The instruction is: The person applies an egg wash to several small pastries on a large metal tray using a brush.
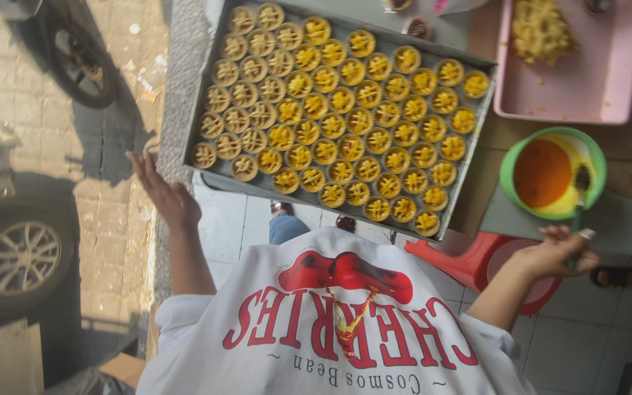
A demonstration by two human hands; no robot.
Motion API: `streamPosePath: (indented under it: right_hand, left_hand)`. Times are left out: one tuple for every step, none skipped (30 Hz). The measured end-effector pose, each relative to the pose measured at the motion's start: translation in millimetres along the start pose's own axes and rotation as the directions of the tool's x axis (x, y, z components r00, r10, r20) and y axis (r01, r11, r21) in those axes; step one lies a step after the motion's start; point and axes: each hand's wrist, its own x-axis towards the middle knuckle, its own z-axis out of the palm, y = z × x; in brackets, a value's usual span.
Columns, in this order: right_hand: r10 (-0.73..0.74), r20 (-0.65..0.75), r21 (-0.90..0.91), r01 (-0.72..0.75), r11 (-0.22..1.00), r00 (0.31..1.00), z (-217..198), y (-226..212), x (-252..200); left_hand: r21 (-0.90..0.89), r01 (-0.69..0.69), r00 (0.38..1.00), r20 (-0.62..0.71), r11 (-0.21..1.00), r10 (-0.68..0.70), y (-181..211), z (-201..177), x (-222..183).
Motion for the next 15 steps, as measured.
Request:
streamPosePath:
  right_hand:
    - [0.012, 0.022, 0.0, -0.012, 1.0, 1.0, 3.9, 3.8, 8.1]
    - [0.202, -0.039, 0.15, -0.195, 0.969, 0.979, 9.4, 7.8, 16.2]
    - [0.391, -0.077, 0.305, -0.352, 0.885, 0.917, 17.5, 11.4, 24.3]
    - [0.398, -0.06, 0.302, -0.363, 0.881, 0.915, 38.3, 14.4, 15.7]
    - [0.563, 0.136, 0.37, -0.569, 0.735, 0.815, 56.3, 17.1, 5.0]
    - [0.672, 0.335, 0.386, -0.747, 0.542, 0.66, 74.8, 20.0, -6.2]
    - [0.676, 0.339, 0.379, -0.753, 0.538, 0.654, 103.6, 35.3, -37.9]
    - [0.672, 0.328, 0.313, -0.747, 0.586, 0.664, 132.7, 50.5, -69.9]
    - [0.665, 0.311, 0.25, -0.734, 0.632, 0.679, 158.6, 64.8, -102.8]
    - [0.669, 0.308, 0.249, -0.736, 0.63, 0.677, 188.3, 51.5, -155.4]
    - [0.607, 0.341, 0.041, -0.657, 0.753, 0.718, 218.2, 37.7, -207.5]
    - [0.548, 0.386, -0.164, -0.529, 0.833, 0.743, 249.3, 24.3, -259.2]
    - [0.55, 0.377, -0.164, -0.531, 0.832, 0.745, 264.6, 31.8, -291.6]
    - [0.361, 0.564, -0.147, -0.34, 0.929, 0.743, 280.2, 39.6, -323.5]
    - [0.158, 0.725, -0.084, -0.142, 0.986, 0.671, 296.8, 48.6, -354.6]
  left_hand:
    - [0.016, 0.016, 1.0, -0.01, 1.0, -0.016, -5.1, -2.4, -2.9]
    - [0.019, 0.02, 1.0, -0.016, 1.0, -0.019, -10.3, -4.6, -4.9]
    - [0.016, 0.018, 1.0, -0.022, 1.0, -0.018, -16.3, -3.7, -1.9]
    - [0.026, 0.03, 0.999, -0.033, 0.999, -0.029, -21.5, -5.2, -1.3]
    - [0.012, 0.05, 0.998, -0.025, 0.999, -0.049, -27.8, -6.6, 0.1]
    - [-0.002, 0.07, 0.997, -0.018, 0.998, -0.07, -34.4, -7.7, 2.2]
    - [0.006, 0.075, 0.997, -0.02, 0.997, -0.075, -42.4, -8.1, 2.8]
    - [0.029, 0.128, 0.992, 0.017, 0.991, -0.129, -50.2, -8.2, 4.1]
    - [0.051, 0.174, 0.982, 0.058, 0.983, -0.177, -58.7, -7.3, 7.9]
    - [0.055, 0.173, 0.982, 0.061, 0.983, -0.176, -64.9, -7.3, 12.9]
    - [0.018, 0.174, 0.983, 0.062, 0.985, -0.175, -72.0, -5.5, 19.6]
    - [-0.02, 0.176, 0.983, 0.063, 0.984, -0.174, -79.2, -3.2, 26.8]
    - [-0.019, 0.171, 0.983, 0.071, 0.985, -0.169, -87.1, -2.1, 30.0]
    - [-0.041, 0.16, 0.98, 0.129, 0.986, -0.154, -94.9, -0.7, 32.9]
    - [-0.062, 0.15, 0.974, 0.183, 0.987, -0.137, -102.6, 2.1, 35.0]
